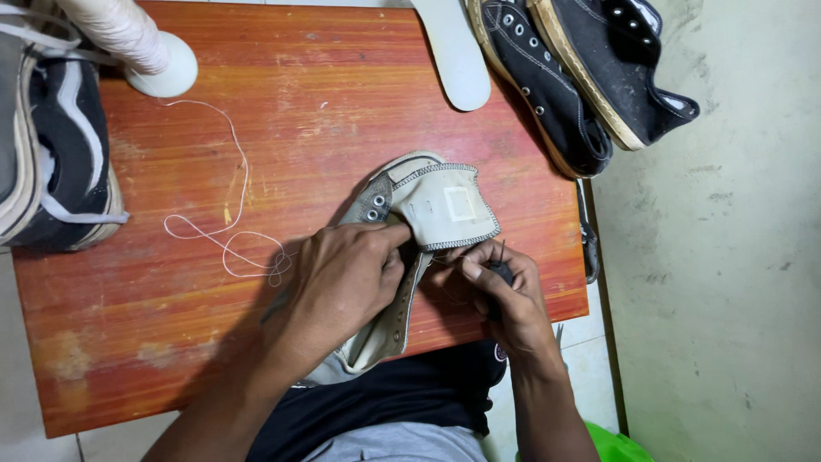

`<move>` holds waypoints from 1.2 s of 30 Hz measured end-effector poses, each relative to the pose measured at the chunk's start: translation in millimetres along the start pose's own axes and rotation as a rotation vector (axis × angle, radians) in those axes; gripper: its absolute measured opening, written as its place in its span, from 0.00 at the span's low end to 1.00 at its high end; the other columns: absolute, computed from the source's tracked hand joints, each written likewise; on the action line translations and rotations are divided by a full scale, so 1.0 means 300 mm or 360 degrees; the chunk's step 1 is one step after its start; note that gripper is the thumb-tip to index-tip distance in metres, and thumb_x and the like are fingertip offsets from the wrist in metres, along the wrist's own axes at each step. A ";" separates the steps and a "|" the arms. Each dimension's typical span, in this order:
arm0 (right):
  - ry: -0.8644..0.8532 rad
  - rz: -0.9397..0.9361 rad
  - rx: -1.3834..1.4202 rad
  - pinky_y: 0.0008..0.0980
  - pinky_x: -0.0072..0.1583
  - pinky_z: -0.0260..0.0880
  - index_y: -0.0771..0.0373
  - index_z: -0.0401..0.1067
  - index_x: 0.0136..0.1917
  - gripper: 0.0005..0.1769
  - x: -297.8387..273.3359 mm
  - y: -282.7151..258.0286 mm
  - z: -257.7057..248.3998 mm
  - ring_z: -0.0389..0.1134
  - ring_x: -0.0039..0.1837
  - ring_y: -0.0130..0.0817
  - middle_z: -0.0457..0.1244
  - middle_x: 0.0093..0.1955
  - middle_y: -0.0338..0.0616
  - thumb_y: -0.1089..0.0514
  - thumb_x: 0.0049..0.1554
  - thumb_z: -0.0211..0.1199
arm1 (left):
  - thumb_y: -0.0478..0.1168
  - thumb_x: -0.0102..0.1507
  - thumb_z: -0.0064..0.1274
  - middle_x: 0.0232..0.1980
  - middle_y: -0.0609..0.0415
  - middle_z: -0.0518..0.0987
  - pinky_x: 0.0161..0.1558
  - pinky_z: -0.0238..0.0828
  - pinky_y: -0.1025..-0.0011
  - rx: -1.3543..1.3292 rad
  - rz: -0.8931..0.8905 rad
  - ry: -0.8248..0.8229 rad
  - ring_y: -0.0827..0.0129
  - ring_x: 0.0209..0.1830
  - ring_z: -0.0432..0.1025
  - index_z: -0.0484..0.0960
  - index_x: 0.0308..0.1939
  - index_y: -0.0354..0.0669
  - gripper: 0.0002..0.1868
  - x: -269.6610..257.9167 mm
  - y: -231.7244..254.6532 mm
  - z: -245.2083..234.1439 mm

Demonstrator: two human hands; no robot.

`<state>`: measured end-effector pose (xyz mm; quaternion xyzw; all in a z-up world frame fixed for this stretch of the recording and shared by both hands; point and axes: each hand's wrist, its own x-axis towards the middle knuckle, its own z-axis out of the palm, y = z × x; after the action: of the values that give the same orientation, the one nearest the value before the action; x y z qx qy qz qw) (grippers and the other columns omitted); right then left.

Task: The person sews the upper of a grey canvas shoe using a needle and white thread. They repeatedly insert the needle through the shoe's eyelet area and pull the thread tight to secure the stitching.

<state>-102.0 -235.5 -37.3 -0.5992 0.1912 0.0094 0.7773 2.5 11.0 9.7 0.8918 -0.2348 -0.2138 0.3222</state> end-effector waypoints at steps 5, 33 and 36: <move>-0.0058 0.0129 0.0139 0.26 0.25 0.58 0.73 0.78 0.52 0.12 -0.009 0.036 -0.068 0.56 0.22 0.23 0.61 0.28 0.46 0.60 0.64 0.76 | 0.41 0.73 0.50 0.37 0.49 0.88 0.48 0.89 0.44 0.0019 -0.0046 0.0000 0.39 0.48 0.89 0.91 0.46 0.58 0.12 -0.007 0.010 0.004; 0.0023 -0.0514 -0.2038 0.57 0.53 0.81 0.45 0.91 0.61 0.20 -0.041 -0.112 -0.037 0.80 0.49 0.60 0.76 0.46 0.42 0.60 0.56 0.83 | 0.43 0.69 0.56 0.47 0.51 0.97 0.59 0.88 0.36 -0.0300 -0.0183 -0.0142 0.33 0.59 0.87 0.99 0.54 0.68 0.18 0.004 -0.071 -0.016; -0.0051 -0.0432 -0.2042 0.55 0.50 0.80 0.39 0.93 0.66 0.24 -0.032 -0.140 0.006 0.81 0.47 0.58 0.75 0.43 0.41 0.57 0.56 0.84 | 0.42 0.69 0.56 0.50 0.50 0.97 0.59 0.88 0.35 -0.0361 -0.0176 -0.0118 0.32 0.58 0.88 1.00 0.58 0.66 0.20 0.006 -0.074 -0.002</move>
<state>-100.0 -243.5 4.9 -0.9626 0.0588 0.0324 0.2626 10.6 25.4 -5.4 0.8527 -0.1712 -0.2894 0.3998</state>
